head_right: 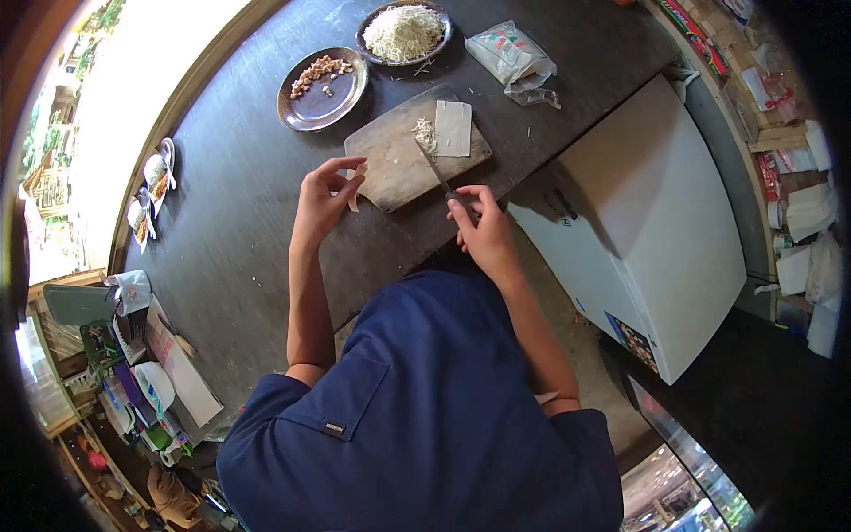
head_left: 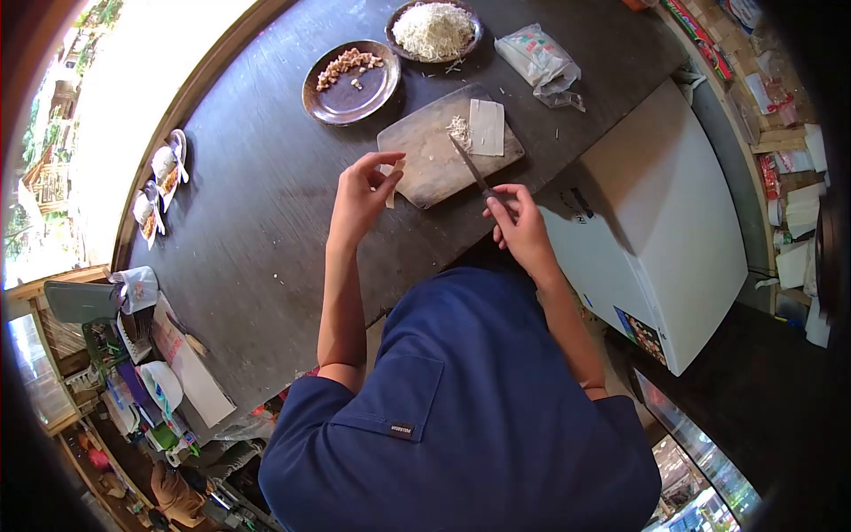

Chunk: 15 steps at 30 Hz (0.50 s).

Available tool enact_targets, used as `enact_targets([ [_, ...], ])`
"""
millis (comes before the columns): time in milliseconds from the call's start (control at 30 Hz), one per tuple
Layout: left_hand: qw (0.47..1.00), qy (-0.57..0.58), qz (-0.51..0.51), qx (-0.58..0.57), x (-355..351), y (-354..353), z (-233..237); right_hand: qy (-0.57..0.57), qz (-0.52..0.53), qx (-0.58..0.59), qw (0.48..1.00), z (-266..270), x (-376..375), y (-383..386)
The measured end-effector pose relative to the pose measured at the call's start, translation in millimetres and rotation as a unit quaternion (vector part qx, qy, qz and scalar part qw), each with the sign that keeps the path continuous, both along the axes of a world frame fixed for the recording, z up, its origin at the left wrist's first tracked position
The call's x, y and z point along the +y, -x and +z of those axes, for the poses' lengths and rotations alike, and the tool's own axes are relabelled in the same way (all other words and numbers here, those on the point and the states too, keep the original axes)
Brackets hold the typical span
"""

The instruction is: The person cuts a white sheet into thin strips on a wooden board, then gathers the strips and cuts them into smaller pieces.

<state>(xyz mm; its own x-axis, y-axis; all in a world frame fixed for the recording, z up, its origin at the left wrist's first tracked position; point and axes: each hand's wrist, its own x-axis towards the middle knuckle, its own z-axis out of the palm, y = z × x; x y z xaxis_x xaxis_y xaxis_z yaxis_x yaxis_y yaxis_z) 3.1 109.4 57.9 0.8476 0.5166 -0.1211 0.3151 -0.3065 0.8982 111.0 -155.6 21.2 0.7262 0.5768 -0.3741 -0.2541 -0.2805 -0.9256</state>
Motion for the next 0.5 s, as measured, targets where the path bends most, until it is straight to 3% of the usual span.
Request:
enact_targets([
  [67, 1.000, 0.003, 0.000, 0.018, 0.6, -0.6, -7.1, 0.004, -0.004, -0.009, 1.000, 6.4, -7.2, 5.0],
  [100, 1.000, -0.002, 0.004, -0.026, 3.9, -1.9, -11.1, 0.005, -0.008, -0.009, 1.000, 10.2, -8.5, 8.9],
  [167, 0.998, -0.007, 0.003, -0.070, 11.3, -3.9, -15.0, -0.014, 0.080, 0.044, 0.996, 15.0, -8.2, 17.8],
  [233, 0.992, -0.022, 0.064, -0.106, 18.8, -5.5, -6.2, -0.017, 0.094, 0.066, 0.993, 5.6, -4.0, 23.7],
  [367, 0.988, -0.012, 0.117, -0.099, 23.1, -5.0, -7.0, -0.025, 0.016, 0.086, 0.996, -2.1, 2.2, 14.9],
  [433, 0.988, 0.006, 0.097, -0.123, 9.8, -11.5, -7.6, -0.016, -0.039, 0.084, 0.996, -2.4, -6.3, 2.2],
  [500, 0.996, 0.045, 0.021, -0.073, -3.3, -16.7, -12.2, -0.021, -0.046, 0.070, 0.996, 2.0, -16.4, -7.6],
])
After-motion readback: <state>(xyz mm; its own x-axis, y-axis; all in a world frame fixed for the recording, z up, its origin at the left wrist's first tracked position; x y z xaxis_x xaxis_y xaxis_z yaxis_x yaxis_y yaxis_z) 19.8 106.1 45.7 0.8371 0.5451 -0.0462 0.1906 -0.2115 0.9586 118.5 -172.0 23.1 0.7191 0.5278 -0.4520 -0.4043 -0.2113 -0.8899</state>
